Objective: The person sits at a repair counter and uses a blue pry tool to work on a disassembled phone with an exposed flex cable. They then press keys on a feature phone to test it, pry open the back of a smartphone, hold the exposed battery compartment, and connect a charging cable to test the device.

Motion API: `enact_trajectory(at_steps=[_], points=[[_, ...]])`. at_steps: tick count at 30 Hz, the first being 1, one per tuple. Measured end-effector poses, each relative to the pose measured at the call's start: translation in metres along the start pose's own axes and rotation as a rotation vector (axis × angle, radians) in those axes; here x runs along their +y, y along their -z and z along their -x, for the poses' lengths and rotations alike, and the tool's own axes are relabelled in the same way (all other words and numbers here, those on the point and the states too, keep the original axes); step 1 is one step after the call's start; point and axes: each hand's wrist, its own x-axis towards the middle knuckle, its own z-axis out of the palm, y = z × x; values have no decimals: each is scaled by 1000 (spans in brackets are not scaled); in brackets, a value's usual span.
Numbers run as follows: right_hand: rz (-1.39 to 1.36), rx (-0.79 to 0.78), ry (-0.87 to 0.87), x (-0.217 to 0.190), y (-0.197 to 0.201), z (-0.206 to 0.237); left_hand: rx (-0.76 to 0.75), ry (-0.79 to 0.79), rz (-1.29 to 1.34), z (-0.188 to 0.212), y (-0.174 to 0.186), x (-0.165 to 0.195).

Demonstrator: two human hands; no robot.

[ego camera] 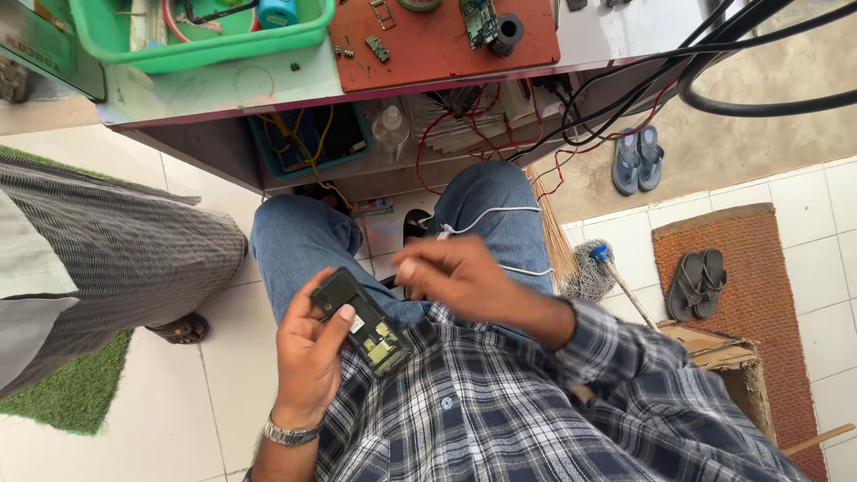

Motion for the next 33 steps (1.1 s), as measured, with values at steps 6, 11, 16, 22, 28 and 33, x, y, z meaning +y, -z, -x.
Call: enact_trajectory(at_steps=[6, 11, 16, 22, 28, 33], points=[[-446, 176, 316, -120, 87, -41, 129, -62, -36, 23, 40, 32], [-419, 272, 346, -159, 105, -90, 99, -103, -37, 34, 44, 41], [-440, 408, 377, -153, 98, -97, 77, -142, -29, 36, 55, 39], [-502, 397, 321, -158, 90, -61, 59, -173, -53, 21, 55, 56], [-577, 302, 356, -158, 97, -57, -32, -323, -244, -18, 30, 110], [-622, 308, 347, -149, 115, -55, -83, -646, -616, -92, -25, 183]])
